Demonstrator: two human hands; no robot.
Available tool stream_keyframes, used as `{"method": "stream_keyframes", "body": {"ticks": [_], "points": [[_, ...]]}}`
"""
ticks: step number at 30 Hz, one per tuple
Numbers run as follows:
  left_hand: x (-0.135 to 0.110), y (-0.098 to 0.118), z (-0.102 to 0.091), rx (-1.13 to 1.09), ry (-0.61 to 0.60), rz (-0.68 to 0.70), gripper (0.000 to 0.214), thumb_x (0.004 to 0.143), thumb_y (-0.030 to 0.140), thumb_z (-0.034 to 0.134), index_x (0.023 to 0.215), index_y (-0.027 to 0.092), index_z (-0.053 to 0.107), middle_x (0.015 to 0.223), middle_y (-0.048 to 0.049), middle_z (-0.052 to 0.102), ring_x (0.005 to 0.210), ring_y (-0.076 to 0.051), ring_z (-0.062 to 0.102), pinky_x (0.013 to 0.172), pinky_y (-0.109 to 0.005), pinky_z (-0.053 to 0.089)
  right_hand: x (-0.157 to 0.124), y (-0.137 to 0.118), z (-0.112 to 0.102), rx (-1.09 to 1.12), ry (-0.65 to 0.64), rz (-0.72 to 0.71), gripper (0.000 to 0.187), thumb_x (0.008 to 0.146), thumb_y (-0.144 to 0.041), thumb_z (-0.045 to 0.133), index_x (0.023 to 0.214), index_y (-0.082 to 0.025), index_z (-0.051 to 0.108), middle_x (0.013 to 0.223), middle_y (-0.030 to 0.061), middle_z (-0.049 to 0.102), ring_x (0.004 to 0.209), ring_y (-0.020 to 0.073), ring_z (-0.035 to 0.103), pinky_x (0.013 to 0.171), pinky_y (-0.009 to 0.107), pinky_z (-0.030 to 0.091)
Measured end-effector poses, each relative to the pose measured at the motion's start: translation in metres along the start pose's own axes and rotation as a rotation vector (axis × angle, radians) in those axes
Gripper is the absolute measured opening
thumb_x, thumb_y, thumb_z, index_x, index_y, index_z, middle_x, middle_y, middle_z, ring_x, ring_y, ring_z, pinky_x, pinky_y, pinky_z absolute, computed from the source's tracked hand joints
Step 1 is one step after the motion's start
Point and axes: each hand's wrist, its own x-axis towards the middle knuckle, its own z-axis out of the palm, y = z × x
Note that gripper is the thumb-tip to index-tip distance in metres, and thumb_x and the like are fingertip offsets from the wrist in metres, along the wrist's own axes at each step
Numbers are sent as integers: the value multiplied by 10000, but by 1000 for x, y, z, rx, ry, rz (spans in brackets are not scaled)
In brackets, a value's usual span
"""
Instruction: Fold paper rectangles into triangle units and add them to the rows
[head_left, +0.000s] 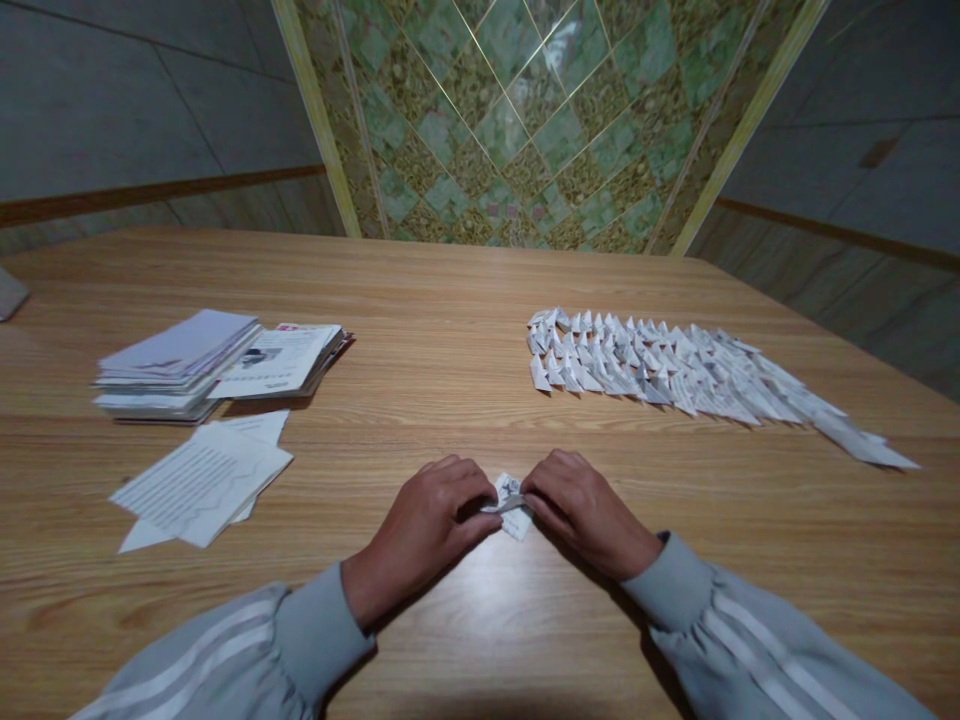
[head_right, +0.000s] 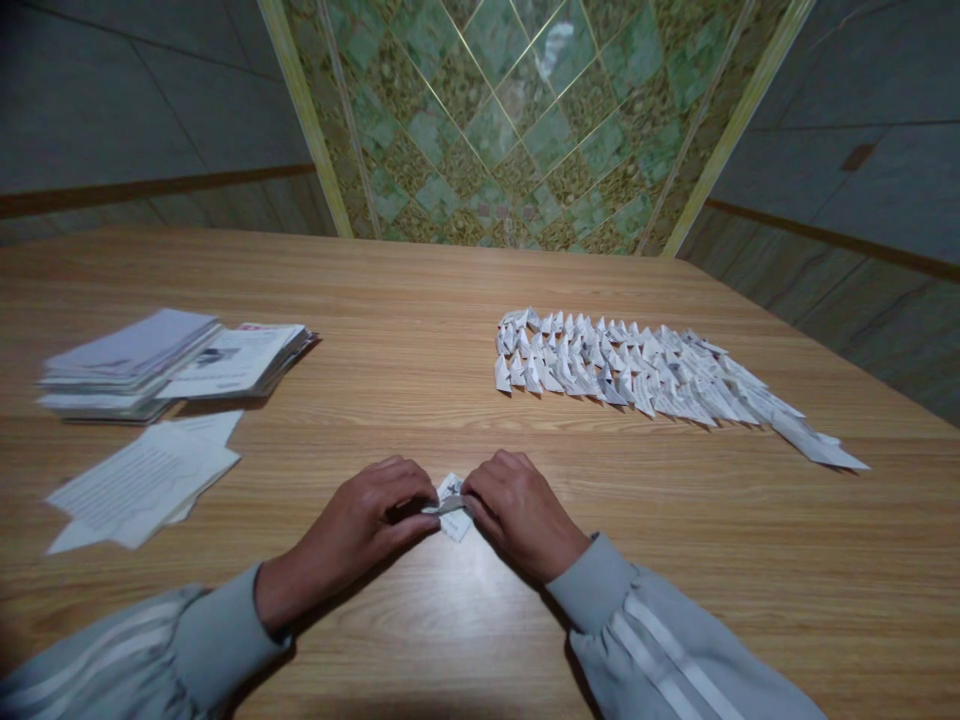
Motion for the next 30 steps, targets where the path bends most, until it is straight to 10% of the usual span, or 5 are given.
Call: {"method": "stream_keyframes", "body": {"ticks": [15,30], "points": [[0,2,1,109,-46,-40,156,955,232,569,853,189,679,875,-44,634,855,-212,562,762,-321,419,6,-7,2,-124,-60,-38,111,966,-230,585,997,-197,686,869,53,634,836,200,509,734,324,344],[2,10,6,230,1,-168,134,941,210,529,845,171,614,929,-63,575,911,-246,523,798,-374,411,13,-10,9,70,-24,287,44,912,-191,660,875,-175,644,843,17,676,847,193,574,809,335,337]]}}
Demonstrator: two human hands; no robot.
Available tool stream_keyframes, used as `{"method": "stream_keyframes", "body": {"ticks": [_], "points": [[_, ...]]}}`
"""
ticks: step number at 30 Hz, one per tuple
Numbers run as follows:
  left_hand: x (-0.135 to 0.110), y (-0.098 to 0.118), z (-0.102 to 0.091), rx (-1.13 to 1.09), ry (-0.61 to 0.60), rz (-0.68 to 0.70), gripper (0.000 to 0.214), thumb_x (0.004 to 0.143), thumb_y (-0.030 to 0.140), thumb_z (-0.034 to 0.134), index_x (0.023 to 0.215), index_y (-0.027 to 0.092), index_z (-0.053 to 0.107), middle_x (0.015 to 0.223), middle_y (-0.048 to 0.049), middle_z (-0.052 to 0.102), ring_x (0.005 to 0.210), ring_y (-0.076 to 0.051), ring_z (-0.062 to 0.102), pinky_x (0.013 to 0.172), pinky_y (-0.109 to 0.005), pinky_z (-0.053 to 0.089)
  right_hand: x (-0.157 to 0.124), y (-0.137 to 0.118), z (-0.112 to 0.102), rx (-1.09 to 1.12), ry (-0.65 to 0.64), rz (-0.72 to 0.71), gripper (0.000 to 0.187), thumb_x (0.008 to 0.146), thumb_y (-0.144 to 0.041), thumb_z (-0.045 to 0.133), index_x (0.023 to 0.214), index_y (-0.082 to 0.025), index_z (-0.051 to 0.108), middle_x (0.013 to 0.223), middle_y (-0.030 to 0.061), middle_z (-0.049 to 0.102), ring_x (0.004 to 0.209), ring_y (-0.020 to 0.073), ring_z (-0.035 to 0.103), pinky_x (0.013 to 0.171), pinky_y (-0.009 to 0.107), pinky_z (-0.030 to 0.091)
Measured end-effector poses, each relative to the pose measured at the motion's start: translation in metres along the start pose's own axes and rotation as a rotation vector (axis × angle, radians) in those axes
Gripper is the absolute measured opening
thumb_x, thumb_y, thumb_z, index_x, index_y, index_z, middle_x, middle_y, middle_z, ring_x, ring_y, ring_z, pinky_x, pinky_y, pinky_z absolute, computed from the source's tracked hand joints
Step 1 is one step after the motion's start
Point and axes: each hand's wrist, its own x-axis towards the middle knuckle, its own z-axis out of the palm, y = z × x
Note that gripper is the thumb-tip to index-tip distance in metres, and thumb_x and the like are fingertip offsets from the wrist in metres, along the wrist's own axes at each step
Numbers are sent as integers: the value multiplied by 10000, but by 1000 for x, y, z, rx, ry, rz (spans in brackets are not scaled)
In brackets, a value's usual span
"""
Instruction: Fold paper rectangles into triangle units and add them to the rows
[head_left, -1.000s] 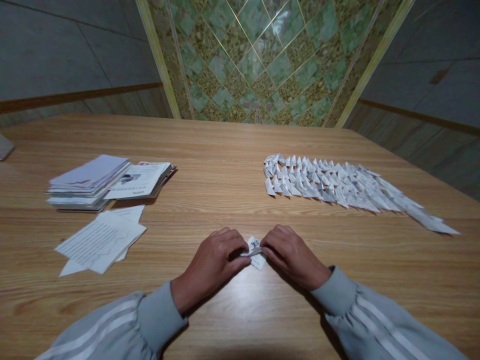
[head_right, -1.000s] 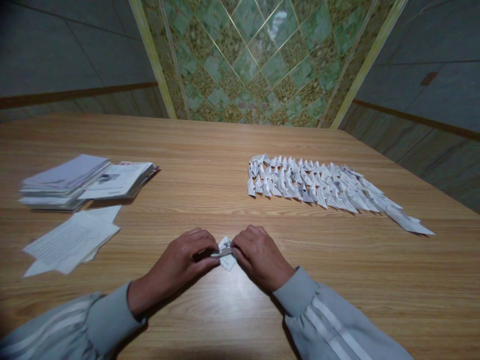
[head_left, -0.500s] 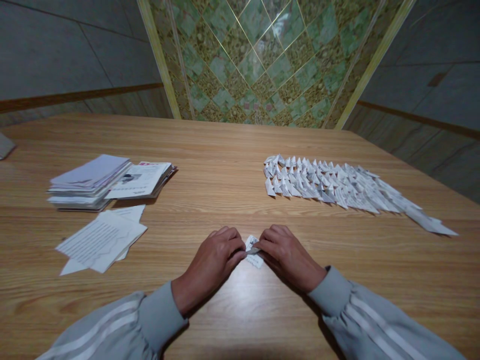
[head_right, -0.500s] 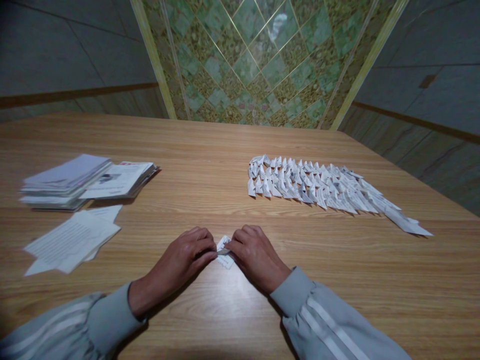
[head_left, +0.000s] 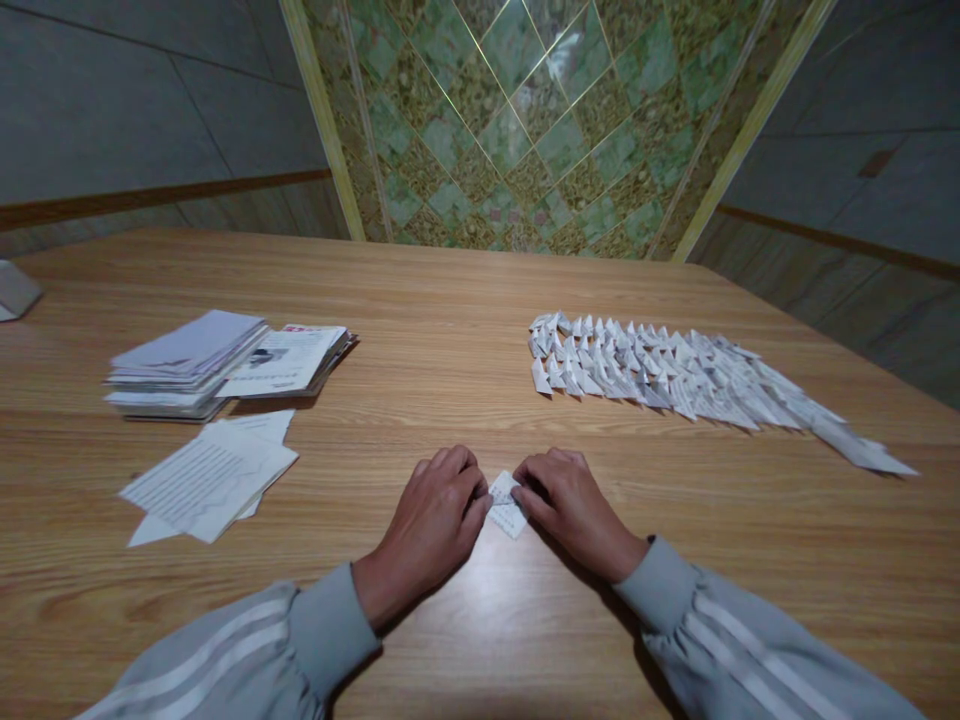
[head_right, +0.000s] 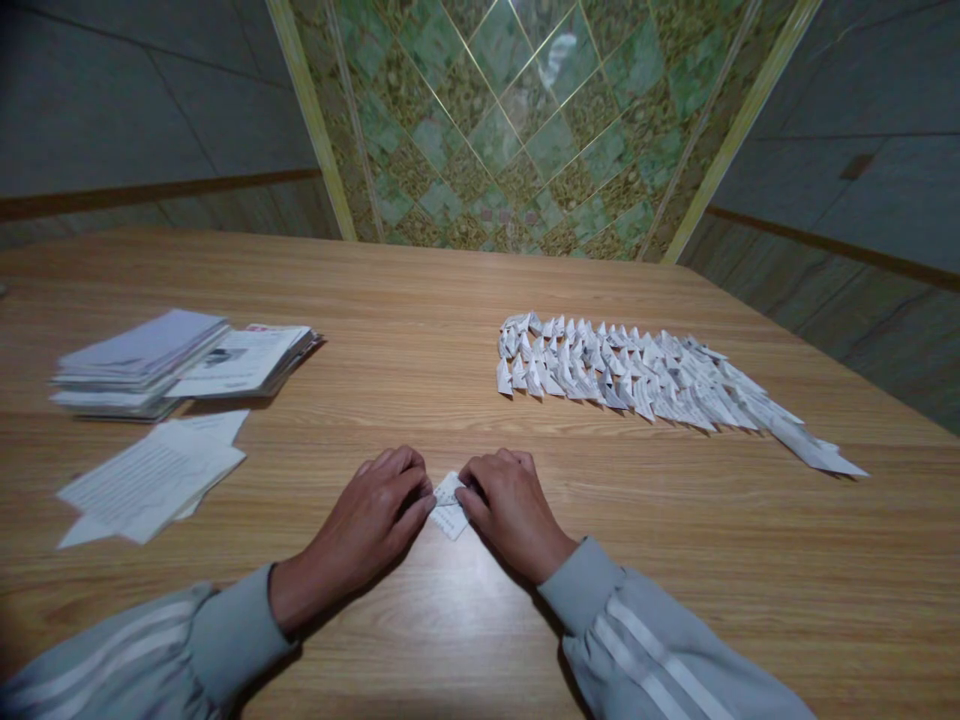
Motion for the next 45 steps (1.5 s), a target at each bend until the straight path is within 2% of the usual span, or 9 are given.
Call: {"method": "stream_keyframes", "body": {"ticks": [12,23,27,30,34,38,42,45], "points": [[2,0,2,80,9,14,114,932,215,552,836,174,599,935,-60,571,917,-248,513,790,-376,390,-5,-10,1,-146,20,23,104,891,-155,659,958,-182,583,919,36,646,885,228,545,787,342,330],[4,-2,3,73,23,-43,123,889,229,628,778,185,600,910,-49,581,901,-248,527,774,-367,385,-5,-10,3,-150,51,127,91,894,-220,685,875,-190,602,877,22,653,873,227,555,816,356,319],[2,-3,4,18,32,-32,52,905,223,616,937,181,614,955,-52,594,934,-251,534,814,-383,396,-3,-10,4,-158,55,131,87,891,-216,688,876,-186,608,880,28,658,873,230,559,817,361,320],[1,-5,6,-28,27,-4,177,932,237,588,1102,188,600,1027,-68,597,987,-260,532,862,-407,402,-3,-8,5,-140,59,115,91,888,-208,693,883,-180,606,887,29,656,871,224,555,813,358,325],[2,-7,7,-84,16,35,261,926,243,601,1184,213,581,1084,-77,595,1026,-267,528,891,-422,407,-5,-7,5,-95,61,107,94,897,-190,683,877,-174,593,888,25,647,868,212,547,809,350,332],[2,-9,8,-182,38,66,134,906,236,620,1036,215,593,1072,-67,594,1019,-261,530,875,-411,410,-6,-8,5,-52,60,104,108,912,-192,669,854,-174,580,876,20,636,867,206,541,792,343,331],[2,-10,8,-301,49,69,25,910,221,575,920,208,556,938,-38,617,905,-231,553,814,-374,422,-7,-9,5,20,90,71,101,903,-193,683,911,-182,584,910,13,631,898,199,539,789,332,333],[2,-9,7,-396,34,23,69,909,227,559,844,206,550,817,-13,617,782,-199,561,714,-318,419,-8,-7,3,93,75,5,91,921,-261,675,931,-198,611,915,5,639,909,189,544,802,327,334]]}}
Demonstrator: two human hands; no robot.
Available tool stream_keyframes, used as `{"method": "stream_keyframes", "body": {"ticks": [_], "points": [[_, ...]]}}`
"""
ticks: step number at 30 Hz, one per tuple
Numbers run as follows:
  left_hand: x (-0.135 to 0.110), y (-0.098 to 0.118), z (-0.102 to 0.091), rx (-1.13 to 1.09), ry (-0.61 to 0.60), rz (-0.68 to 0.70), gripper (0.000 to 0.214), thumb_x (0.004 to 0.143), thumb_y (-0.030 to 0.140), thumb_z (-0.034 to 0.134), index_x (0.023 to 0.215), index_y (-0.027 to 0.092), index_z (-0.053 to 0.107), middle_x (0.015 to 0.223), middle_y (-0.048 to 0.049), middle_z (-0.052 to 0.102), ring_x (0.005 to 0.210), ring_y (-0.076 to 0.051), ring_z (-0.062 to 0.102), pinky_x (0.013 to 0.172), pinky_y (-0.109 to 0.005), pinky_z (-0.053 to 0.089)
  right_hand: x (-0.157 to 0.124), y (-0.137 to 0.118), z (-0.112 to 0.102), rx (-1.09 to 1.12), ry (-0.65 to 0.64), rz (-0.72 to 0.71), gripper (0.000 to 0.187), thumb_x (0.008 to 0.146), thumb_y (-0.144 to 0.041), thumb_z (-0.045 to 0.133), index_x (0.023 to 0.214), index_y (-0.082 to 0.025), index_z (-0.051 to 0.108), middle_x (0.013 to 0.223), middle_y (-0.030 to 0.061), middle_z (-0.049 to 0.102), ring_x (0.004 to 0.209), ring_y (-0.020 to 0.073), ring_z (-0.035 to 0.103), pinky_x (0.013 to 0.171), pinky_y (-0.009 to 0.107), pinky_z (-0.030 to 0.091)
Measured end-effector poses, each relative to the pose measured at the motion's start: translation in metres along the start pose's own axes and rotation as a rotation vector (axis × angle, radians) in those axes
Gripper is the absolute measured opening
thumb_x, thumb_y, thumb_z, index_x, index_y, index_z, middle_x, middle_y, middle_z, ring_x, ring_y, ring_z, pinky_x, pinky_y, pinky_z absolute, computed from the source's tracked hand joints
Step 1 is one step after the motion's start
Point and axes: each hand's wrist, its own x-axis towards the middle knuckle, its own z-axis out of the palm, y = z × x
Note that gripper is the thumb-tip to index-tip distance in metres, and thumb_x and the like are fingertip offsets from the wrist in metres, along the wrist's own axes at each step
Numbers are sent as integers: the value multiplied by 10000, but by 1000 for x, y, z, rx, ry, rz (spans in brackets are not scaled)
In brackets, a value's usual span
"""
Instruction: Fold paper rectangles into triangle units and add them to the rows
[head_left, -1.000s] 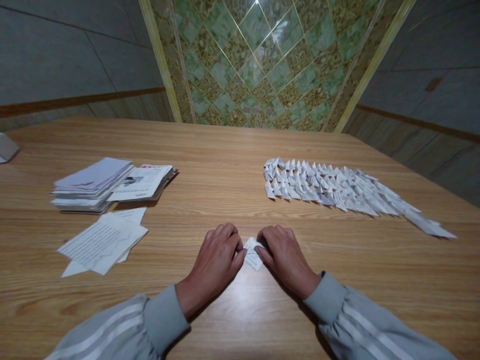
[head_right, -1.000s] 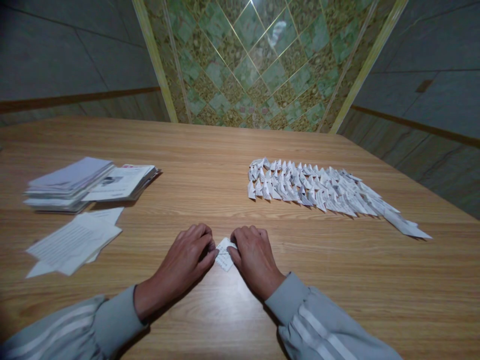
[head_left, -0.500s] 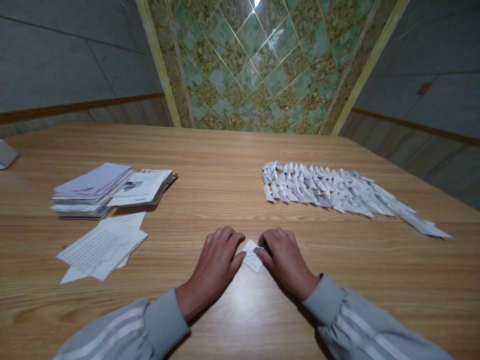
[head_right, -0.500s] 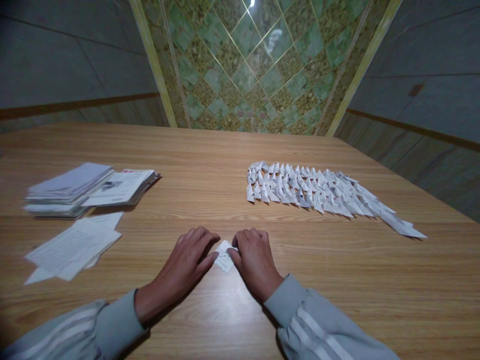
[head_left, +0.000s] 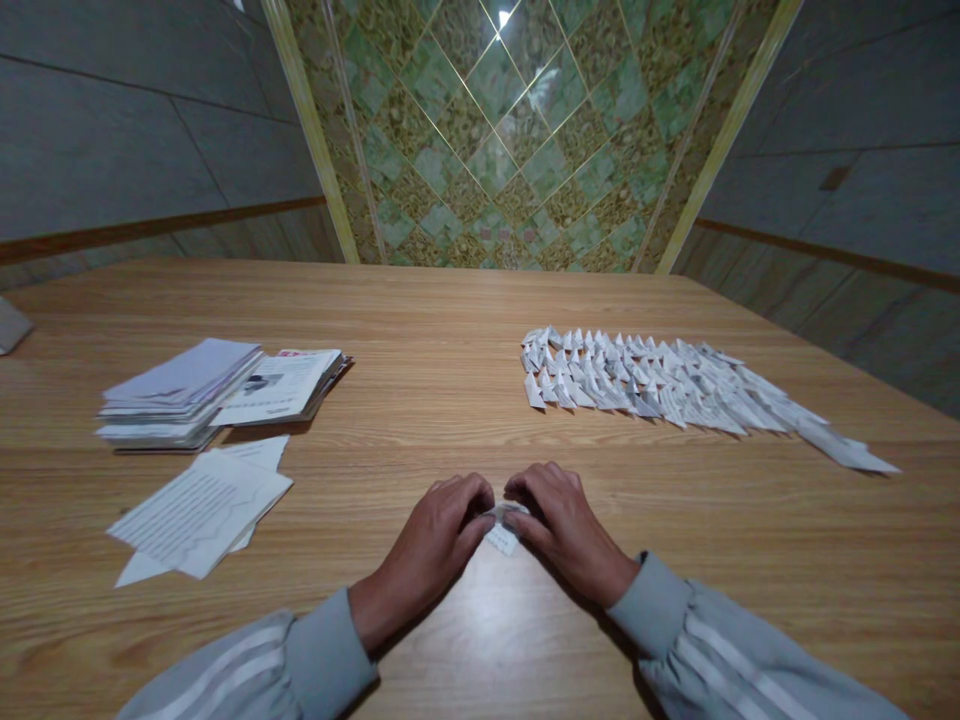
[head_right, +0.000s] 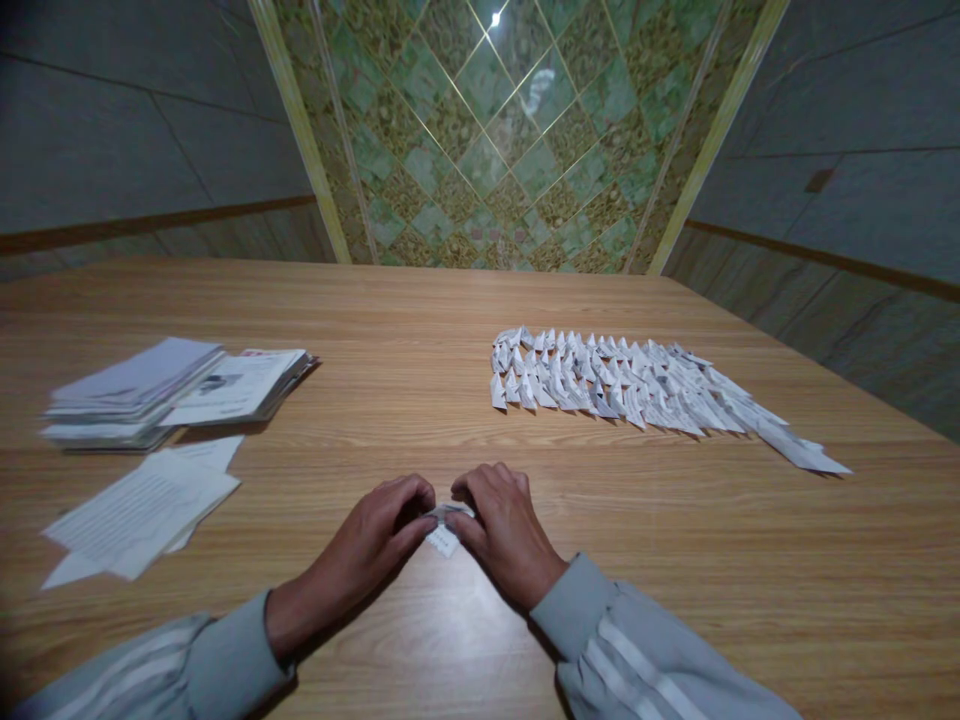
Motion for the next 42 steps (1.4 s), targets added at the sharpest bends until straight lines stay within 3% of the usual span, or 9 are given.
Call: {"method": "stream_keyframes", "body": {"ticks": [4,9,12,16,19,23,30,35,42], "points": [[0,3,-1,-213,23,-45,110,895,262,596,815,196,558,730,15,594,669,-155,546,622,-261,404,0,3,-4,34,-20,-56,202,973,-283,600,796,-187,617,796,-10,639,822,164,552,800,331,320],[0,7,-1,-469,-26,-111,209,875,259,621,1065,178,650,892,-38,707,800,-185,637,718,-274,471,1,5,-5,40,36,-89,255,996,-273,548,766,-175,600,767,3,635,781,163,543,781,333,317],[1,7,-1,-546,-68,-160,143,837,243,651,922,158,728,859,-56,741,782,-197,654,720,-282,482,0,4,-7,88,23,-96,251,996,-261,545,767,-176,604,761,0,635,783,164,550,785,332,324],[2,2,-1,-660,31,-241,111,778,248,701,788,142,735,751,-47,726,699,-177,632,665,-265,474,1,5,-12,201,47,-53,100,941,-289,632,949,-191,647,857,13,666,826,178,573,780,324,355],[3,-1,-1,-739,73,-296,115,742,248,728,773,138,727,732,-42,716,666,-166,620,635,-257,471,2,5,-16,272,69,-55,185,928,-353,636,848,-187,652,798,17,653,793,181,570,737,311,378],[2,0,-2,-748,65,-297,115,735,253,739,760,141,732,709,-32,704,643,-152,601,607,-245,458,2,4,-18,356,64,-61,345,978,-401,520,719,-190,602,715,7,592,739,167,542,685,294,391],[3,3,-1,-828,17,-293,185,753,312,748,779,131,722,701,-41,696,627,-151,592,594,-254,460,2,8,-17,454,31,-18,446,980,-498,459,672,-190,551,681,-3,525,713,160,508,653,281,389],[3,3,-1,-797,68,-284,173,737,299,768,734,137,708,679,-26,680,615,-142,580,590,-248,455,1,7,-12,634,11,82,368,911,-540,570,821,-185,600,754,-1,576,715,150,524,640,260,405],[0,9,-2,-794,-9,-248,155,764,263,737,864,145,746,774,-56,728,713,-190,649,684,-303,513,2,6,-11,802,28,135,381,868,-534,609,725,-189,534,658,-30,520,625,126,466,591,248,377]]}}
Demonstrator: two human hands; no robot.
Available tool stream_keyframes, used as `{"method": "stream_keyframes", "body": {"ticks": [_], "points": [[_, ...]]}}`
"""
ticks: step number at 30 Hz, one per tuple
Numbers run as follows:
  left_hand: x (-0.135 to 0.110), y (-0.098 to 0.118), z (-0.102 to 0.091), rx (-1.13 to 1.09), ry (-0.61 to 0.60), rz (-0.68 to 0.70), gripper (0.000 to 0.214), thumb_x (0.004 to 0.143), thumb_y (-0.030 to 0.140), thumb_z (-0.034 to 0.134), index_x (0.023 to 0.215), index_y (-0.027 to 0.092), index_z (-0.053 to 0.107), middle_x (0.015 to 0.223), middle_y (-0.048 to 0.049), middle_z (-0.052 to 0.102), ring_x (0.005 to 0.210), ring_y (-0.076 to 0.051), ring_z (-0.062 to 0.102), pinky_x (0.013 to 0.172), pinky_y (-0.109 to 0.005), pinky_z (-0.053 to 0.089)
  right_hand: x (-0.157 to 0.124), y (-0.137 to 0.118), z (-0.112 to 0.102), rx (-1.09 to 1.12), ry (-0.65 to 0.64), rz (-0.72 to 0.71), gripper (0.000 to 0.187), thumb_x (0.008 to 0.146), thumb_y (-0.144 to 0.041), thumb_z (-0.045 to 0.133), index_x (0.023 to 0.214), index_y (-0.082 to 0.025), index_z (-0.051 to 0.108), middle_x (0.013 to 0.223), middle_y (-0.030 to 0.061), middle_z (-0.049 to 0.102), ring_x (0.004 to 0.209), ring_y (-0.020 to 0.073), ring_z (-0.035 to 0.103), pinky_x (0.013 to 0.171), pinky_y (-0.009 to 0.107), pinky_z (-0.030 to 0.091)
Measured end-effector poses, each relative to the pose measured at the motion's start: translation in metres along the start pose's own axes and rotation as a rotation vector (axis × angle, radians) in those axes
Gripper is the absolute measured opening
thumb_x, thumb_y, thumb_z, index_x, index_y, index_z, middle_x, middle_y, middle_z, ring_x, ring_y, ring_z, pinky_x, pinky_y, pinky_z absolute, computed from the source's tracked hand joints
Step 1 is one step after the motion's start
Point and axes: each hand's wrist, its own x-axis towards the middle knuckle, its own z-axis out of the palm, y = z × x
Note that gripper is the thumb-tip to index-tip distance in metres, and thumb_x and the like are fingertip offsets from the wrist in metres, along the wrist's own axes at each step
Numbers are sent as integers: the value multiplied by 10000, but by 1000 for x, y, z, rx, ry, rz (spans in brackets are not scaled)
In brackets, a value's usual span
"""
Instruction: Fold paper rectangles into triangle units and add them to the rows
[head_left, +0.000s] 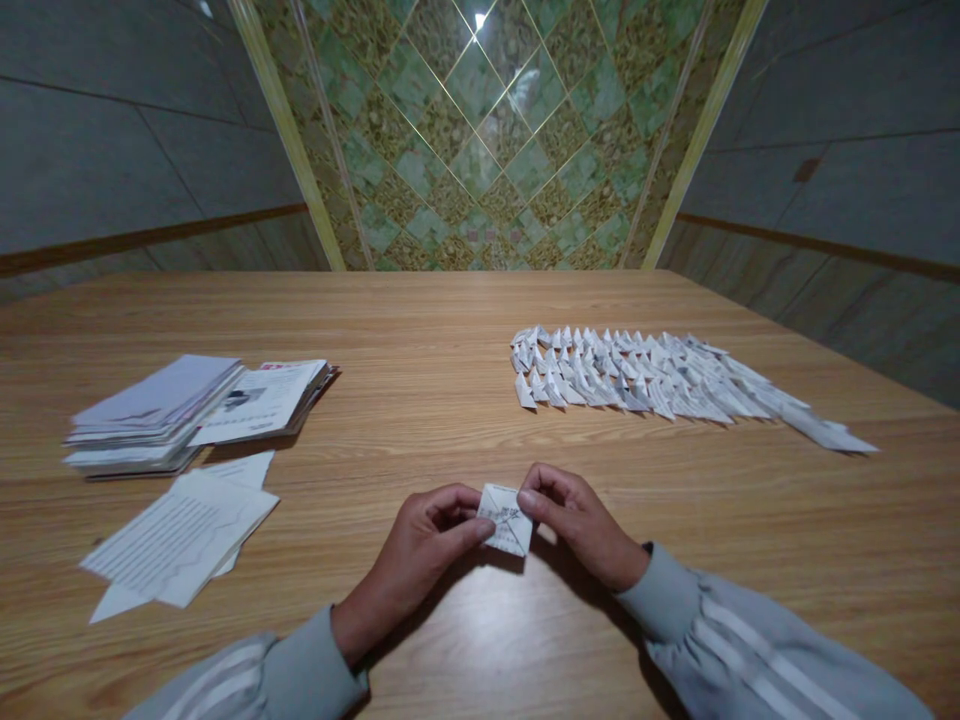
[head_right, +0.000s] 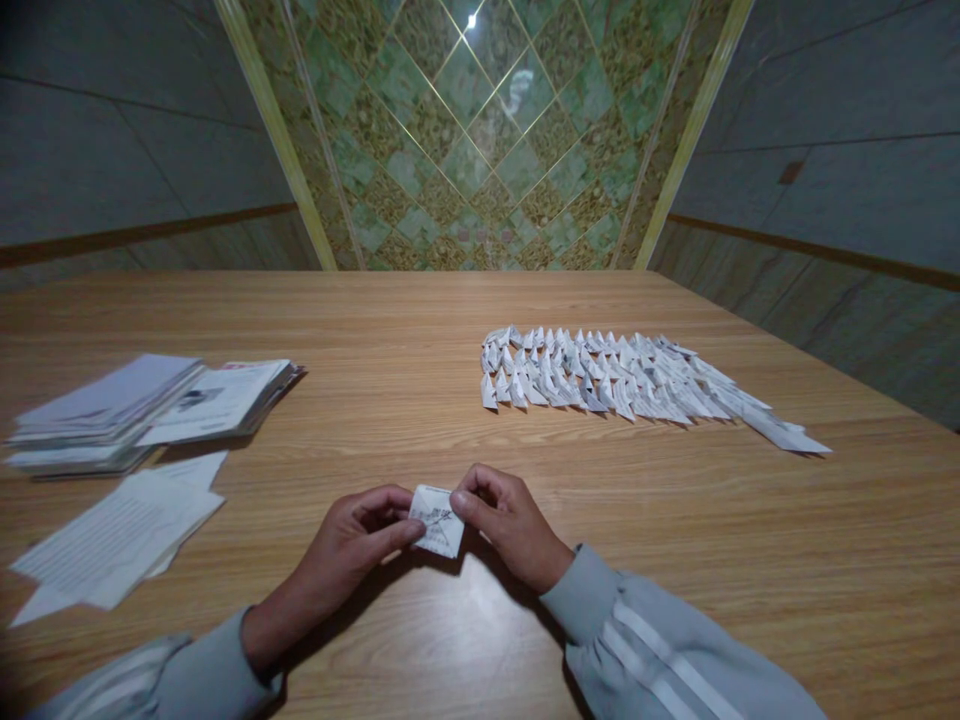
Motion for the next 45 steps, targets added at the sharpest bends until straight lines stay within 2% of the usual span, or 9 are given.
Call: {"method": "stream_keyframes", "body": {"ticks": [5,11,15,19,22,26,31,36,45], "points": [[-2,-2,0,92,-20,48,392,788,287,728,1166,188,691,985,-80,733,876,-222,663,769,-325,520,-1,-5,1,-260,22,-66,267,862,-352,602,666,-188,522,640,-29,513,615,124,460,570,241,342],[-3,7,-1,269,34,152,92,823,258,688,837,183,739,770,-27,686,716,-166,606,668,-268,467,-5,-9,7,-227,-34,-96,164,835,-340,651,806,-187,600,729,-18,563,679,134,509,611,244,382],[0,5,-1,108,139,117,68,822,243,679,796,182,658,757,-4,653,709,-154,593,649,-252,471,-5,-9,8,-258,23,-99,221,743,-271,744,878,-192,589,815,-4,601,740,154,542,650,258,407],[0,-1,-2,127,85,145,71,855,246,646,818,187,632,775,-7,647,743,-167,606,688,-273,486,-5,-10,9,-411,70,-244,106,828,-199,654,758,-194,575,756,5,606,748,166,544,673,278,390],[-1,-1,-4,290,54,215,43,890,215,602,889,196,640,905,-36,689,863,-198,636,787,-317,493,-5,-10,5,-582,83,-409,106,866,-145,585,769,-189,580,729,10,608,738,168,529,696,297,371],[-2,2,-7,666,131,422,192,856,170,663,1039,204,619,1048,-58,666,979,-225,592,855,-345,453,-3,-6,0,-980,66,-596,152,938,-185,532,806,-175,606,756,41,628,766,194,487,763,352,346],[-1,-1,-7,978,-45,512,31,919,210,625,902,193,605,918,-44,631,876,-222,548,762,-336,411,2,6,2,-1207,42,-752,284,992,-203,489,732,-174,600,689,30,594,732,190,448,795,361,343],[0,-8,-10,1061,-113,420,99,919,235,641,841,188,603,851,-31,630,836,-219,543,730,-333,389,1,10,2,-1193,-60,-696,249,968,-210,553,727,-176,604,702,20,606,734,181,459,769,343,329],[0,-5,-11,1088,-81,327,155,956,282,589,853,177,641,873,-50,626,866,-231,542,767,-351,397,-1,9,-9,-900,-142,-301,131,926,-277,666,827,-193,679,782,7,645,819,179,535,758,317,320]]}}
